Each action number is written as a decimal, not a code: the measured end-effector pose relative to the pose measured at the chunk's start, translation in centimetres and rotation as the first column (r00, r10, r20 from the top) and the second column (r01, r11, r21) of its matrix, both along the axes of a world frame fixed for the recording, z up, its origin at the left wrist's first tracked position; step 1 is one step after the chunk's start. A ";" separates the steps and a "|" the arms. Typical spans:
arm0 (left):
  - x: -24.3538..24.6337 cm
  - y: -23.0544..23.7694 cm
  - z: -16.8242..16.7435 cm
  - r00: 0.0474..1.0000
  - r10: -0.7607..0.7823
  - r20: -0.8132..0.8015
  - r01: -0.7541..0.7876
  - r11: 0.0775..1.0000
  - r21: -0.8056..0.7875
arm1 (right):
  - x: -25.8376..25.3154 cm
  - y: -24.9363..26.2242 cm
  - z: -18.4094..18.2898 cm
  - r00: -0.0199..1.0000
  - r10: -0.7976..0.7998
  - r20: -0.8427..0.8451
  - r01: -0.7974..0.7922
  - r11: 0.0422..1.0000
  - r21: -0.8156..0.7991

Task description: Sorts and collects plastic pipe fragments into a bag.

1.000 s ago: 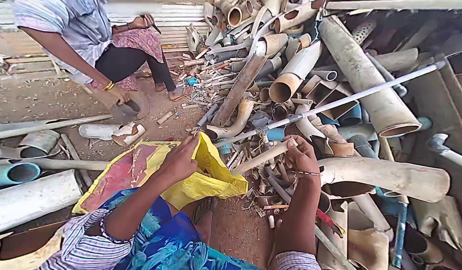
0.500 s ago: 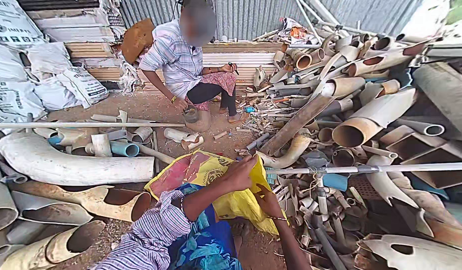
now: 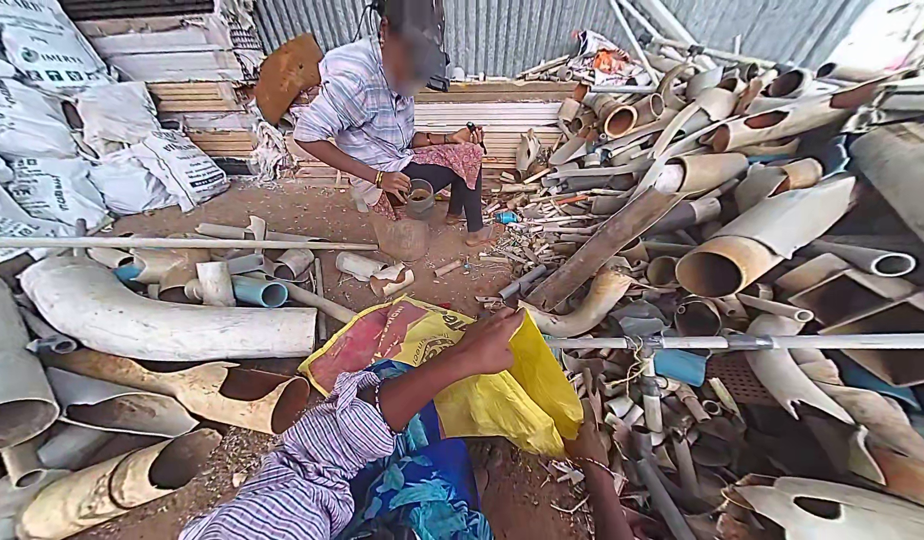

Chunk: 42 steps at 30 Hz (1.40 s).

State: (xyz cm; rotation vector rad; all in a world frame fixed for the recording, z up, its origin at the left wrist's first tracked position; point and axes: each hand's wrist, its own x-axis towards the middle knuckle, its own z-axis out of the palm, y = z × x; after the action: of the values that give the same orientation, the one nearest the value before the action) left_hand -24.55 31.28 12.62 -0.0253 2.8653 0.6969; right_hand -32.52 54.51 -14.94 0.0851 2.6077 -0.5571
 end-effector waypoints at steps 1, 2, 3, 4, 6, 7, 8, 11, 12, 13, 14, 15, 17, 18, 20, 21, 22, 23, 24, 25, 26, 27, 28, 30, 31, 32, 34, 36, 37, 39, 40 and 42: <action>0.0 0.2 0.0 1.000 -0.005 0.000 0.005 1.000 -0.007 | 0.5 0.1 -1.0 0.996 -0.078 -0.052 0.076 0.996 -0.047; 0.0 0.4 -0.1 1.000 -0.002 0.002 0.002 1.000 -0.014 | 0.9 0.1 -1.6 0.987 -0.141 -0.080 0.134 0.987 -0.088; -0.1 0.5 0.0 1.000 0.007 0.002 -0.007 1.000 -0.019 | 1.2 0.2 -2.1 0.978 -0.197 -0.075 0.186 0.974 -0.127; -0.3 0.5 0.0 1.000 0.020 -0.001 -0.020 1.000 -0.018 | 1.3 0.2 -2.5 0.968 -0.248 -0.044 0.237 0.957 -0.167; -0.5 0.4 -0.1 0.999 0.045 -0.011 -0.045 0.999 -0.003 | 1.5 0.6 -3.8 0.945 -0.321 0.071 0.328 0.907 -0.264; -0.5 0.3 -0.2 0.998 0.053 -0.017 -0.053 0.999 0.001 | 1.6 0.8 -4.4 0.931 -0.338 0.134 0.364 0.872 -0.328; -0.6 0.3 -0.2 0.998 0.058 -0.025 -0.058 0.998 0.001 | 1.9 1.0 -5.1 0.919 -0.344 0.193 0.394 0.828 -0.399; -0.3 0.3 -0.1 0.998 0.050 -0.026 -0.051 0.999 -0.010 | 2.1 1.7 -7.4 0.945 -0.235 0.229 0.315 0.844 -0.434; -0.3 0.3 0.0 0.999 0.045 -0.023 -0.045 0.999 -0.013 | 2.3 1.8 -6.7 0.958 -0.180 0.224 0.259 0.879 -0.401; -0.2 0.3 0.0 0.999 0.041 -0.025 -0.041 0.999 -0.011 | 2.6 1.6 -5.8 0.957 -0.171 0.235 0.254 0.884 -0.392; -0.2 0.2 -0.1 0.999 0.040 -0.033 -0.041 0.999 -0.007 | 2.9 1.2 -5.2 0.944 -0.219 0.246 0.307 0.855 -0.419; -0.2 0.1 -0.2 0.998 0.040 -0.042 -0.041 0.999 -0.003 | 3.3 0.7 -4.2 0.916 -0.295 0.271 0.393 0.796 -0.461; -0.2 -0.1 -0.2 0.998 0.043 -0.040 -0.043 0.999 0.005 | 4.1 -0.1 -1.0 0.855 -0.370 0.363 0.514 0.692 -0.506; -0.2 -0.2 -0.2 0.998 0.043 -0.038 -0.043 0.999 0.007 | 4.1 -0.4 -0.3 0.826 -0.388 0.409 0.561 0.636 -0.530; -0.1 -0.3 -0.1 0.998 0.043 -0.042 -0.042 0.999 0.007 | 3.2 -0.2 -2.5 0.806 -0.416 0.422 0.592 0.558 -0.581; -0.1 -0.4 -0.1 0.998 0.041 -0.044 -0.040 0.999 0.006 | 2.9 -0.1 -3.3 0.805 -0.410 0.430 0.594 0.543 -0.594; -0.1 -0.4 -0.1 0.998 0.038 -0.041 -0.038 0.999 0.004 | 2.9 -0.1 -3.2 0.798 -0.405 0.447 0.603 0.523 -0.602; -0.1 -0.5 -0.1 0.999 0.036 -0.039 -0.036 0.999 0.003 | 2.9 -0.1 -3.1 0.787 -0.407 0.463 0.617 0.504 -0.604; -0.1 -0.6 -0.2 0.999 0.034 -0.036 -0.034 0.999 0.001 | 3.0 -0.1 -3.1 0.786 -0.404 0.468 0.618 0.499 -0.607; 0.0 -0.6 -0.2 0.999 0.032 -0.033 -0.032 0.999 -0.001 | 3.1 -0.2 -2.9 0.780 -0.409 0.474 0.626 0.491 -0.606; 0.0 -0.6 -0.2 0.999 0.030 -0.032 -0.030 1.000 0.001 | 3.1 -0.2 -2.8 0.775 -0.410 0.481 0.632 0.487 -0.603; 0.0 -0.6 -0.1 0.999 0.031 -0.030 -0.031 1.000 0.004 | 3.2 -0.1 -2.5 0.779 -0.403 0.480 0.627 0.494 -0.603; 0.0 -0.6 -0.1 0.999 0.032 -0.028 -0.032 0.999 0.007 | 3.5 0.0 -2.1 0.784 -0.384 0.487 0.620 0.503 -0.602; 0.0 -0.6 -0.1 0.999 0.033 -0.025 -0.032 0.999 0.004 | 3.2 0.2 -3.2 0.797 -0.393 0.458 0.604 0.524 -0.601; 0.0 -0.6 0.0 0.999 0.033 -0.023 -0.033 0.999 0.004 | 2.8 0.1 -4.4 0.805 -0.428 0.410 0.592 0.540 -0.598; 0.0 -0.5 0.0 0.999 0.034 -0.024 -0.034 0.999 0.004 | 2.6 0.0 -5.2 0.814 -0.438 0.382 0.579 0.556 -0.596; 0.0 -0.5 0.0 0.999 0.031 -0.024 -0.031 1.000 -0.002 | 2.4 0.2 -5.7 0.824 -0.429 0.369 0.565 0.580 -0.587; 0.0 -0.5 0.0 0.999 0.031 -0.027 -0.031 1.000 0.000 | 2.3 0.2 -5.8 0.822 -0.434 0.369 0.568 0.589 -0.575; 0.0 -0.4 0.0 0.999 0.033 -0.025 -0.033 0.999 0.000 | 2.2 0.2 -5.9 0.825 -0.437 0.359 0.565 0.599 -0.568; 0.0 -0.4 0.1 0.999 0.035 -0.019 -0.035 0.999 -0.001 | 2.0 0.3 -6.1 0.838 -0.428 0.337 0.544 0.628 -0.556; 0.0 -0.4 0.1 0.999 0.035 -0.017 -0.035 0.999 -0.001 | 2.0 0.4 -6.1 0.840 -0.426 0.335 0.542 0.636 -0.549; 0.0 -0.4 0.1 0.999 0.031 -0.015 -0.031 1.000 -0.005 | 1.9 0.3 -6.1 0.834 -0.428 0.348 0.551 0.627 -0.550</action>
State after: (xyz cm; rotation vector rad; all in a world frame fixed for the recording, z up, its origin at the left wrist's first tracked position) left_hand -24.56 30.86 12.73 -0.0659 2.8867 0.6983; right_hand -30.58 54.84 -21.05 0.6180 2.0513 -1.5262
